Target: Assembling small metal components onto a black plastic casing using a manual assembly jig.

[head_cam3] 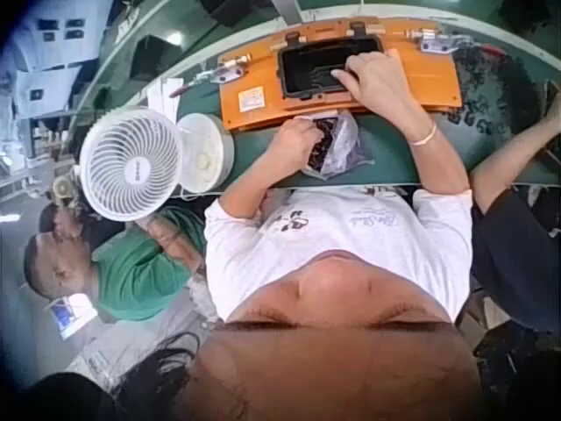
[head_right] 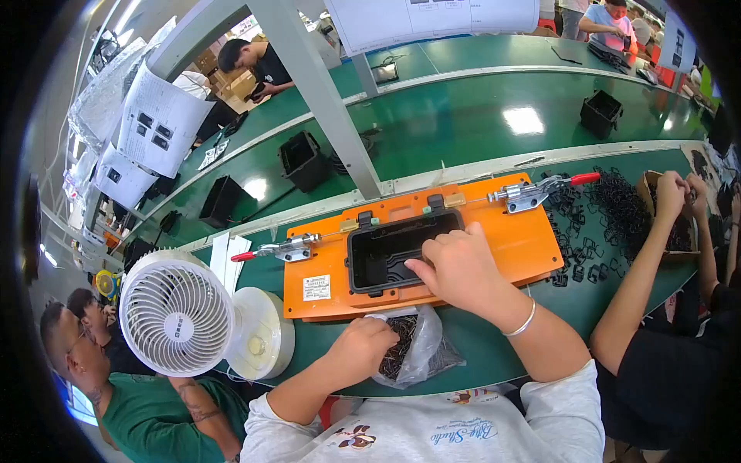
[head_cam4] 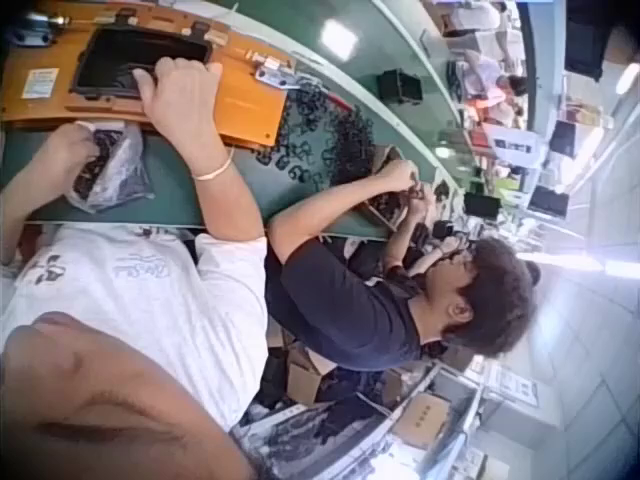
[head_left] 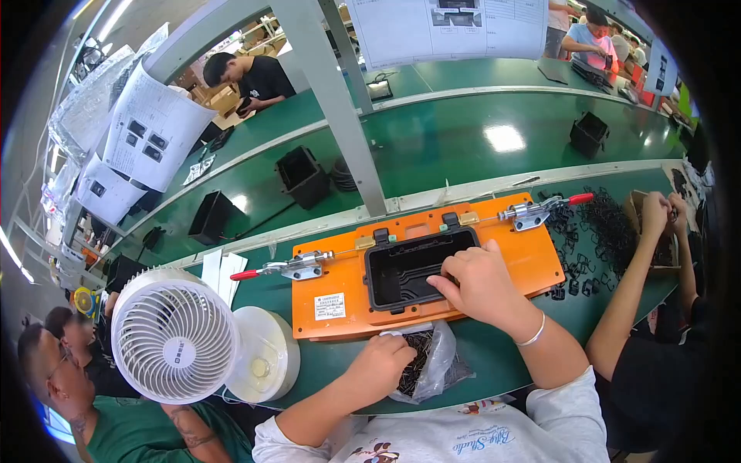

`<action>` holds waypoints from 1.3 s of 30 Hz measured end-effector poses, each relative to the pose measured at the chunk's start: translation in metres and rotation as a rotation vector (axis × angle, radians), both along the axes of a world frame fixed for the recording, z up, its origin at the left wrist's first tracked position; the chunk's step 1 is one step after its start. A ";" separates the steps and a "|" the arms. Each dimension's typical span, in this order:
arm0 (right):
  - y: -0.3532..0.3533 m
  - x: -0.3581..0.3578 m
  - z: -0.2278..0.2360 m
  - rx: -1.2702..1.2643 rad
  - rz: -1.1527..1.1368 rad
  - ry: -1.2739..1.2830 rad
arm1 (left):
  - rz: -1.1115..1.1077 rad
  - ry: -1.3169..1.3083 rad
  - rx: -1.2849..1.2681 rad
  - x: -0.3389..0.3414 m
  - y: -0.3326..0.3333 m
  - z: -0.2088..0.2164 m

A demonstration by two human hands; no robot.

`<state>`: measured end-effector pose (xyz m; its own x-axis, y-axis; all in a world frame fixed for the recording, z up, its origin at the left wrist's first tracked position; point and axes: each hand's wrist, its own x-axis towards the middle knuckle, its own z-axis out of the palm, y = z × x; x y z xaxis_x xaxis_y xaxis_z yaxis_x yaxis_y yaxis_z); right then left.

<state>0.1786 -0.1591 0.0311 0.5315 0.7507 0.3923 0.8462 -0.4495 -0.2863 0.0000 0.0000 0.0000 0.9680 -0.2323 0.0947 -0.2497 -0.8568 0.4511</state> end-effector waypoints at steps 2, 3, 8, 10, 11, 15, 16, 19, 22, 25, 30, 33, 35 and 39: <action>0.001 0.000 -0.001 0.097 0.020 -0.004 | -0.014 -0.128 -0.113 0.001 0.003 -0.002; 0.001 0.001 -0.001 0.094 0.023 -0.006 | -0.011 -0.130 -0.116 0.001 0.001 -0.003; -0.002 0.000 -0.002 0.157 0.048 -0.037 | -0.007 -0.117 -0.139 -0.002 -0.003 0.000; -0.002 0.000 0.000 0.203 0.065 -0.039 | -0.004 -0.173 -0.192 -0.001 -0.001 0.000; -0.001 0.000 0.001 0.248 0.083 -0.038 | -0.001 -0.226 -0.247 0.000 0.001 0.001; -0.001 -0.012 0.020 0.322 0.316 0.047 | 0.087 -0.253 -0.439 0.009 0.008 0.025; -0.003 -0.021 0.027 0.309 0.456 0.229 | 0.089 -0.263 -0.631 0.014 0.011 0.029; -0.001 -0.033 0.034 0.304 0.589 0.439 | 0.097 -0.216 -0.989 0.026 0.013 0.042; 0.003 -0.025 0.040 0.475 0.523 0.377 | 0.051 -0.169 -1.207 0.039 0.011 0.052; 0.002 -0.002 0.054 0.477 0.320 -0.014 | 0.098 -0.425 -1.092 0.057 0.017 0.061; -0.022 0.075 0.030 0.445 -0.099 -0.020 | 0.423 -0.637 -0.762 0.081 0.056 0.061; -0.019 0.083 0.023 0.404 -0.085 0.016 | 0.485 -0.651 -0.474 0.091 0.069 0.047; -0.014 0.083 0.019 0.310 -0.041 0.082 | 0.550 -0.575 -0.509 0.094 0.072 0.040; -0.012 0.083 0.013 0.246 -0.040 0.100 | 0.558 -0.577 -0.349 0.098 0.074 0.034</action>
